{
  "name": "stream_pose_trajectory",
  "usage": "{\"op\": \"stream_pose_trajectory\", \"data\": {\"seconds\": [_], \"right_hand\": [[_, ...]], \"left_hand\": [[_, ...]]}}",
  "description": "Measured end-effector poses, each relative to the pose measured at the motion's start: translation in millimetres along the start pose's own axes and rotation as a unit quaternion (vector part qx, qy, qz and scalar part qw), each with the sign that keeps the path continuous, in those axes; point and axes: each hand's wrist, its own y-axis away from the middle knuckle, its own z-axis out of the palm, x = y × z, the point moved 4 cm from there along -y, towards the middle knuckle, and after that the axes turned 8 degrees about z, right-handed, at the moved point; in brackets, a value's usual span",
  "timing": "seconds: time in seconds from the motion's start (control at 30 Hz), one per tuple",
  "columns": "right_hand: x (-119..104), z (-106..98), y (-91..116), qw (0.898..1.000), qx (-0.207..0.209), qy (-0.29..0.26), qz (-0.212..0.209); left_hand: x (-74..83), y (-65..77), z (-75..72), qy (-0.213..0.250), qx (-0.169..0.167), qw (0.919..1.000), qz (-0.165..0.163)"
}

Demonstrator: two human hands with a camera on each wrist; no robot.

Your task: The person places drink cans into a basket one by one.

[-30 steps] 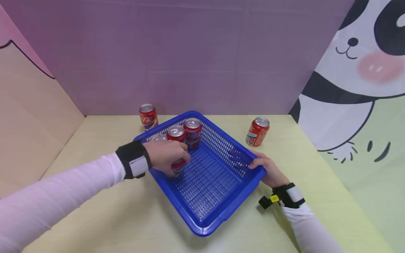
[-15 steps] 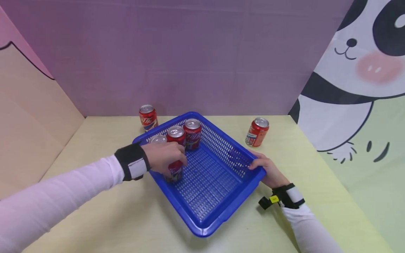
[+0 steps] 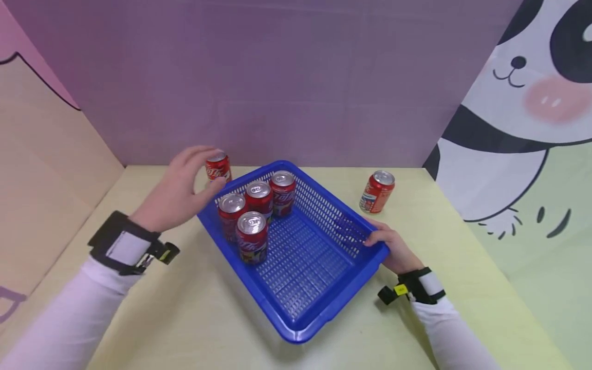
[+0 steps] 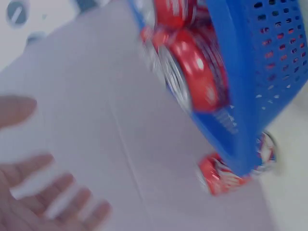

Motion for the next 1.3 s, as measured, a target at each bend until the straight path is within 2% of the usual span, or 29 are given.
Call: {"op": "stream_pose_trajectory", "data": {"seconds": [0.03, 0.1, 0.17, 0.23, 0.3, 0.33, 0.43, 0.47, 0.5, 0.57, 0.7, 0.87, 1.1, 1.3], "right_hand": [[0.4, -0.1, 0.4, 1.0, 0.001, -0.003, 0.001], [1.3, 0.0, 1.8, 1.0, 0.0, -0.007, 0.003], [1.8, -0.1, 3.3, 1.0, -0.004, -0.01, 0.004], [1.5, -0.1, 4.1, 1.0, -0.01, -0.013, 0.003], [0.3, -0.5, 4.1, 1.0, -0.012, -0.014, 0.001], [-0.3, -0.7, 3.9, 1.0, -0.012, -0.014, 0.0], [-1.8, -0.8, 3.4, 1.0, -0.012, -0.014, -0.002], [-1.9, -0.6, 3.6, 1.0, -0.013, -0.014, -0.002], [-2.0, -0.4, 4.2, 1.0, -0.014, -0.015, -0.002], [-2.0, 0.1, 6.0, 1.0, -0.017, -0.014, -0.001], [-3.2, -0.1, 9.5, 1.0, -0.019, -0.014, -0.002], [-5.2, 0.2, 8.7, 1.0, -0.013, -0.005, 0.005], [-4.6, 0.4, 3.7, 1.0, 0.009, 0.0, 0.016], [-4.2, -0.7, -0.8, 1.0, -0.01, 0.002, 0.007]], "left_hand": [[-9.3, 7.5, -2.9, 0.011, 0.028, 0.9991, -0.03], [-25.1, 24.9, 0.5, 0.032, 0.055, 0.994, -0.088], [-35.9, 41.1, 13.8, 0.06, 0.06, 0.988, -0.129], [-41.2, 54.8, 31.8, 0.114, 0.063, 0.9763, -0.173], [-42.7, 64.9, 50.5, 0.186, 0.074, 0.9551, -0.219], [-42.0, 68.4, 59.1, 0.223, 0.079, 0.9417, -0.239], [-38.0, 75.4, 82.8, 0.326, 0.101, 0.8947, -0.288], [-36.1, 76.9, 89.9, 0.348, 0.102, 0.8832, -0.297], [-34.3, 78.2, 96.5, 0.365, 0.101, 0.8747, -0.303], [-31.2, 79.8, 107.5, 0.386, 0.105, 0.8646, -0.303], [-28.7, 79.7, 118.7, 0.403, 0.132, 0.8598, -0.284], [-30.5, 80.4, 121.2, 0.424, 0.153, 0.8506, -0.271], [-32.9, 83.0, 119.7, 0.434, 0.144, 0.8468, -0.271], [-35.7, 83.5, 119.4, 0.431, 0.142, 0.8478, -0.275]]}}
